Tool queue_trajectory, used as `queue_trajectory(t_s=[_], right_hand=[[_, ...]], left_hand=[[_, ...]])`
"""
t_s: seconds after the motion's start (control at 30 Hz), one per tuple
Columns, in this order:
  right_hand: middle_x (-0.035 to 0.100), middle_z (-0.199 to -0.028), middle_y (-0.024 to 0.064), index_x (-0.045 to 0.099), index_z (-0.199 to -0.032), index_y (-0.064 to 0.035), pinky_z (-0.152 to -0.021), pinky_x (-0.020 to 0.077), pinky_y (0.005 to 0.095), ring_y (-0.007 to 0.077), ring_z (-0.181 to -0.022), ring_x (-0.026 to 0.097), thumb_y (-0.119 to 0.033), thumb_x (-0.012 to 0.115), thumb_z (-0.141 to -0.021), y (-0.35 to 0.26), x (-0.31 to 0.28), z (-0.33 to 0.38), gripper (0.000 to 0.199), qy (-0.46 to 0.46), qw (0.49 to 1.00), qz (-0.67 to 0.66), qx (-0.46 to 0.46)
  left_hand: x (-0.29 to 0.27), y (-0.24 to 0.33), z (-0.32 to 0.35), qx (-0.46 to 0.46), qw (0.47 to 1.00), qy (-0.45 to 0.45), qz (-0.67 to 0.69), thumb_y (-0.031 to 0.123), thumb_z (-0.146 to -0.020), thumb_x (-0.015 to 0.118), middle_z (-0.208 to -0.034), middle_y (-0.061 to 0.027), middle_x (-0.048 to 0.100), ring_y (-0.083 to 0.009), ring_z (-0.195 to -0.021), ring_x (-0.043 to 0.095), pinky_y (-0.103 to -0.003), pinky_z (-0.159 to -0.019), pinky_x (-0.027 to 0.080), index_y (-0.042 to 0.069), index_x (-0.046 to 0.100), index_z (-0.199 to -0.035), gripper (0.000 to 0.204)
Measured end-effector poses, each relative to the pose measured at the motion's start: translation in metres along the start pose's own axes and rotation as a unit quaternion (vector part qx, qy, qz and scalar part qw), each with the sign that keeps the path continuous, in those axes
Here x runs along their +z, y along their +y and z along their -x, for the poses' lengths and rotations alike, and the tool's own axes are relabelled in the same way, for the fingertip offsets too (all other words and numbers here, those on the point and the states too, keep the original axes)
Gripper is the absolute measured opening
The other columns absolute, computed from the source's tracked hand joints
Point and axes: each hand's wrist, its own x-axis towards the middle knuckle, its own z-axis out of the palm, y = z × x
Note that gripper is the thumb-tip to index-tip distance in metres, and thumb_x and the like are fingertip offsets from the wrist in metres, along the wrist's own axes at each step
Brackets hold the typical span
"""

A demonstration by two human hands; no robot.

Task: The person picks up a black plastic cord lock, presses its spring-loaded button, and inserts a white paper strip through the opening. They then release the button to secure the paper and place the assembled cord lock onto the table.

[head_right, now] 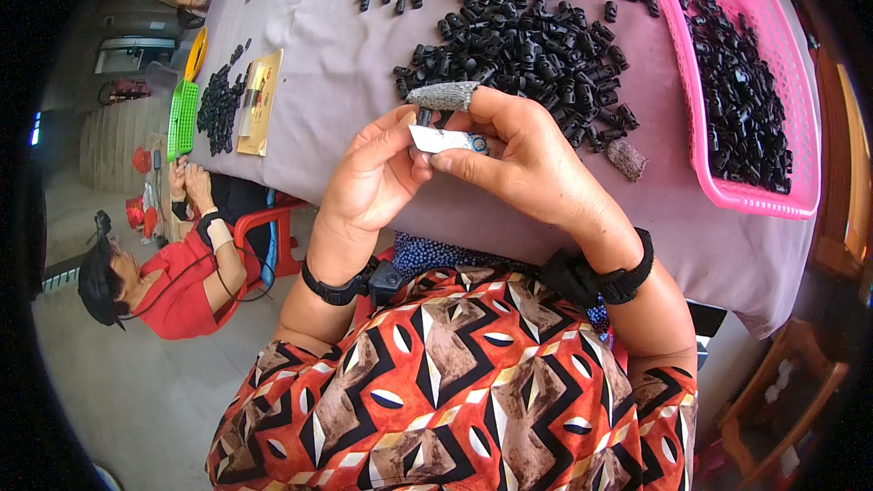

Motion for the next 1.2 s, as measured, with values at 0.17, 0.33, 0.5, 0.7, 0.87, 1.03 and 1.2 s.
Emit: queue_trajectory(t_s=[0.17,0.33,0.5,0.7,0.87,1.03,1.2], right_hand=[[0.061,-0.09,0.0031,0.055,-0.108,0.0038,-0.071,0.0476,0.0218,0.0061,-0.083,0.055,-0.008,0.066,-0.084,0.001,0.0,0.0,0.029,-0.003,1.0,-0.003,-0.008],[0.06,-0.088,0.0021,0.055,-0.105,0.0036,-0.069,0.0466,0.0213,0.0053,-0.08,0.054,-0.008,0.067,-0.083,0.001,-0.004,0.001,0.027,-0.021,0.999,0.033,-0.005],[0.06,-0.088,0.0011,0.056,-0.11,0.0022,-0.072,0.0459,0.0213,0.0052,-0.082,0.054,-0.007,0.067,-0.083,-0.005,-0.002,0.001,0.031,-0.027,1.0,0.002,-0.002],[0.061,-0.092,0.0018,0.054,-0.117,0.0019,-0.076,0.0462,0.0216,0.006,-0.085,0.055,-0.007,0.067,-0.083,-0.009,-0.001,0.001,0.037,-0.032,0.999,-0.018,0.018],[0.061,-0.094,0.0021,0.054,-0.118,0.0018,-0.077,0.0465,0.0217,0.0064,-0.087,0.055,-0.006,0.066,-0.084,-0.005,-0.002,0.001,0.037,-0.036,0.999,-0.02,0.018],[0.062,-0.094,0.0022,0.054,-0.117,0.0023,-0.077,0.0468,0.0216,0.0064,-0.087,0.056,-0.005,0.065,-0.084,-0.008,-0.003,0.001,0.036,-0.038,0.999,-0.012,0.013],[0.062,-0.093,0.0029,0.054,-0.114,0.0025,-0.075,0.0467,0.0217,0.0064,-0.085,0.056,-0.007,0.066,-0.084,-0.003,-0.005,0.001,0.034,-0.036,0.999,0.014,0.026]], left_hand=[[-0.003,-0.001,-0.001,0.004,1.0,-0.014,0.007,0.013,-0.092,0.056,-0.085,-0.0055,0.064,-0.011,-0.069,0.062,-0.024,-0.062,0.055,0.001,0.058,-0.109,0.022],[0.001,-0.001,0.0,0.003,1.0,0.005,0.025,0.013,-0.091,0.057,-0.08,-0.0046,0.064,-0.0119,-0.067,0.062,-0.024,-0.06,0.054,0.001,0.06,-0.106,0.019],[0.001,0.0,0.0,-0.004,1.0,0.006,0.031,0.013,-0.091,0.058,-0.08,-0.005,0.063,-0.0124,-0.067,0.063,-0.024,-0.059,0.054,0.001,0.06,-0.106,0.019],[-0.003,0.0,0.001,-0.005,1.0,-0.027,0.004,0.015,-0.093,0.053,-0.084,-0.0038,0.064,-0.0106,-0.069,0.063,-0.024,-0.062,0.055,0.003,0.057,-0.109,0.02],[-0.002,-0.001,0.002,-0.002,1.0,-0.027,0.005,0.015,-0.093,0.054,-0.083,-0.0039,0.064,-0.0105,-0.069,0.063,-0.024,-0.062,0.055,0.003,0.058,-0.108,0.02],[0.0,-0.003,0.001,0.003,1.0,-0.014,0.008,0.015,-0.092,0.055,-0.083,-0.0035,0.064,-0.0102,-0.069,0.062,-0.023,-0.061,0.054,0.003,0.059,-0.107,0.02],[0.003,-0.005,0.002,0.004,0.999,0.026,0.039,0.013,-0.09,0.059,-0.081,-0.0048,0.064,-0.0124,-0.068,0.063,-0.024,-0.06,0.056,0.002,0.061,-0.103,0.017]])
